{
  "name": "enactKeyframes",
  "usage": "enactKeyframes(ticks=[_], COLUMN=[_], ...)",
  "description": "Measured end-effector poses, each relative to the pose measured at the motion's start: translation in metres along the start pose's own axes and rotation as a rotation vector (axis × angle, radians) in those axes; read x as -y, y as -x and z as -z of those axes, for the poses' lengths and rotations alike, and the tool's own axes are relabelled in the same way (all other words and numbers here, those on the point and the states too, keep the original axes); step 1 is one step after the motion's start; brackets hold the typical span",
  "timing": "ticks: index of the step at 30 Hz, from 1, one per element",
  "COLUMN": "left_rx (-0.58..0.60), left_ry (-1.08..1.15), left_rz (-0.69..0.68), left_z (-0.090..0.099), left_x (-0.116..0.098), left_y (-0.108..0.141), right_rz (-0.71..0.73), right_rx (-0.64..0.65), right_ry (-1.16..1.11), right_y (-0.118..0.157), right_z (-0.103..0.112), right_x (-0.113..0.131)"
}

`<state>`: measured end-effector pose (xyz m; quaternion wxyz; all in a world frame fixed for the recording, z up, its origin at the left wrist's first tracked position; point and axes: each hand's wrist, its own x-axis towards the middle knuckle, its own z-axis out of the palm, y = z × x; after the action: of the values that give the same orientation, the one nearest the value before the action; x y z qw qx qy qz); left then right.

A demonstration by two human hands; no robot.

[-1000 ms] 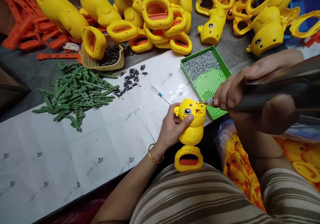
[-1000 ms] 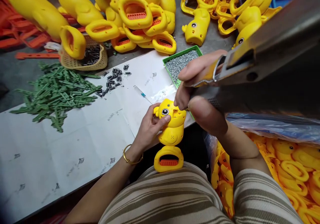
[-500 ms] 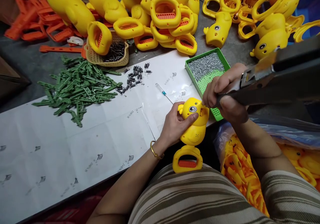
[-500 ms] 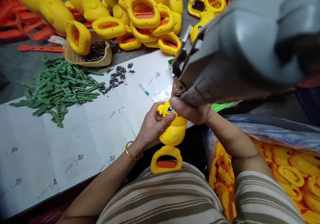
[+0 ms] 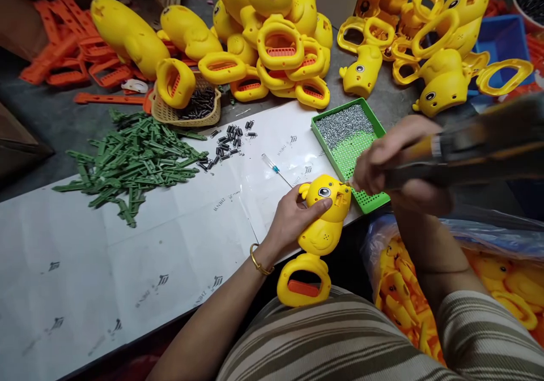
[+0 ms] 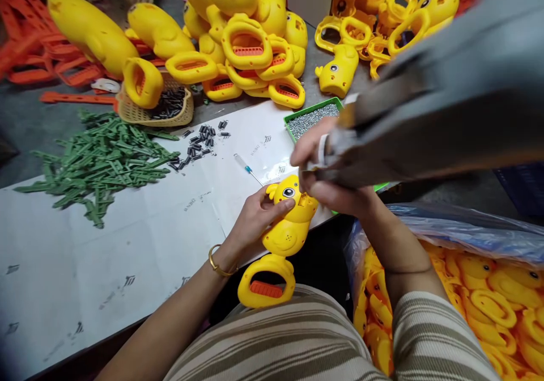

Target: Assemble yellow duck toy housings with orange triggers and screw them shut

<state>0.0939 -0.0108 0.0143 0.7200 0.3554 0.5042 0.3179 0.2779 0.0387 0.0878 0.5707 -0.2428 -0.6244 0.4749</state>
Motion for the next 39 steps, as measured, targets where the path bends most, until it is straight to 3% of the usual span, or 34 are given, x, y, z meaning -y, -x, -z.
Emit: enactKeyframes(ticks=[2, 4, 6, 10, 16, 30, 34, 39], left_rx=[0.007, 0.011, 0.013, -0.017, -0.041, -0.015, -0.010, -0.009], left_ry=[-0.001, 0.027, 0.054, 0.064, 0.041, 0.008, -0.099, -0.195], left_rz=[0.000, 0.011, 0.031, 0.074, 0.090, 0.073, 0.050, -0.011], left_z=[0.001, 0.000, -0.001, -0.004, -0.005, -0.004, -0.004, -0.004], left_x=[0.002, 0.004, 0.005, 0.004, 0.000, 0.003, 0.002, 0.004], left_y=[0.000, 0.000, 0.000, 0.001, 0.002, 0.003, 0.005, 0.005], right_rz=[0.145, 0.218, 0.177, 0.122, 0.061, 0.155, 0.141, 0.055], right_rx=[-0.017, -0.150, -0.282, -0.356, -0.371, -0.309, -0.276, -0.219], right_ry=[-0.044, -0.003, 0.057, 0.099, 0.096, 0.072, 0.080, 0.042], right_y=[0.001, 0.004, 0.006, 0.008, 0.004, 0.003, 0.002, 0.007], right_z=[0.004, 0.009, 0.015, 0.023, 0.028, 0.027, 0.020, -0.007], right_x=[0.006, 0.002, -0.012, -0.038, -0.056, -0.067, -0.042, 0.029])
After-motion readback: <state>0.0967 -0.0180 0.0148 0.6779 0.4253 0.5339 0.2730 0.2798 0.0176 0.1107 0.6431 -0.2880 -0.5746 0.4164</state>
